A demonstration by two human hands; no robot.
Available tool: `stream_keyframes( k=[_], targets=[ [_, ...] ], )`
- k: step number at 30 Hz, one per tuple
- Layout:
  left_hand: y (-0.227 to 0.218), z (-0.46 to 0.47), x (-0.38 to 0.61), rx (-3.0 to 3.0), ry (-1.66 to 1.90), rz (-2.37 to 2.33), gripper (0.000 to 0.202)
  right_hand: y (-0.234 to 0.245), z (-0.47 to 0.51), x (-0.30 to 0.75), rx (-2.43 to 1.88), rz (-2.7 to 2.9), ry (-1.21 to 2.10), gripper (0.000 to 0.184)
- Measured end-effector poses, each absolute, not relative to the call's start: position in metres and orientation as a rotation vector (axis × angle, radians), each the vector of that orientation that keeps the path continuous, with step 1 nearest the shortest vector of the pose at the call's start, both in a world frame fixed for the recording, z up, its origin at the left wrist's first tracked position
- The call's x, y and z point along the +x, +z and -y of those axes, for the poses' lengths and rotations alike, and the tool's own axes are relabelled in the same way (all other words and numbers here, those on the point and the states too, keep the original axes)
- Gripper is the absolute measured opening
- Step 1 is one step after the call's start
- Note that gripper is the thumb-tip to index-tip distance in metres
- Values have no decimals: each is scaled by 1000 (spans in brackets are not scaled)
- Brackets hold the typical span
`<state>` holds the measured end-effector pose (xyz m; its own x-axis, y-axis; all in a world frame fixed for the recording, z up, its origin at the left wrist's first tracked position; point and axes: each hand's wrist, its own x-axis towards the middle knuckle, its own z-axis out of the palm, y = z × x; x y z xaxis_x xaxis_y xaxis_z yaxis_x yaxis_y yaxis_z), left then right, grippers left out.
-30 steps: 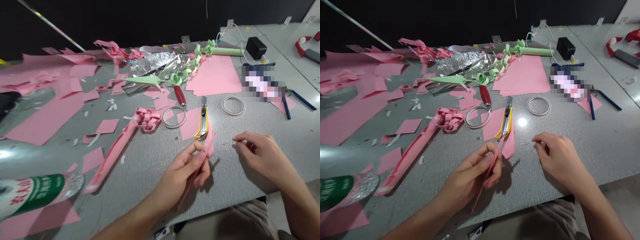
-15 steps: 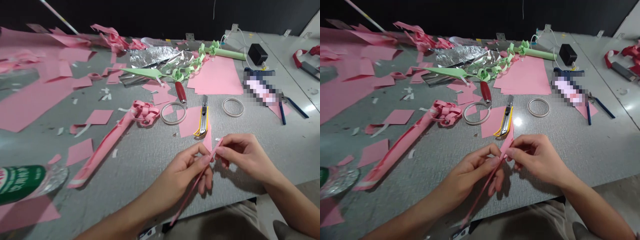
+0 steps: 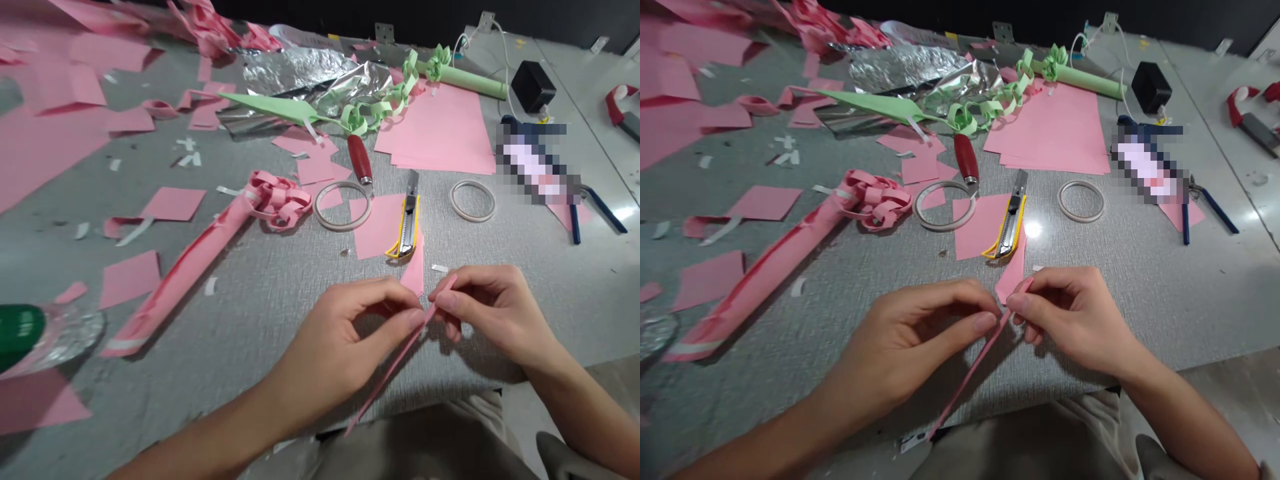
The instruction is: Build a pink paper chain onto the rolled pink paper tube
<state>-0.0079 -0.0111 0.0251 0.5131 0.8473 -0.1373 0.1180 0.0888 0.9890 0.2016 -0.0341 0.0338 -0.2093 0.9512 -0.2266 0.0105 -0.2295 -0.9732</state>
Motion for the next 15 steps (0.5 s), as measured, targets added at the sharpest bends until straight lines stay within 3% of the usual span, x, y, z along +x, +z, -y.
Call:
stream_keyframes(
  k=[15],
  targets=[
    [26, 12, -3, 1396, 698, -907, 21, 34, 37, 196, -1275, 1279, 1547, 30]
  ],
)
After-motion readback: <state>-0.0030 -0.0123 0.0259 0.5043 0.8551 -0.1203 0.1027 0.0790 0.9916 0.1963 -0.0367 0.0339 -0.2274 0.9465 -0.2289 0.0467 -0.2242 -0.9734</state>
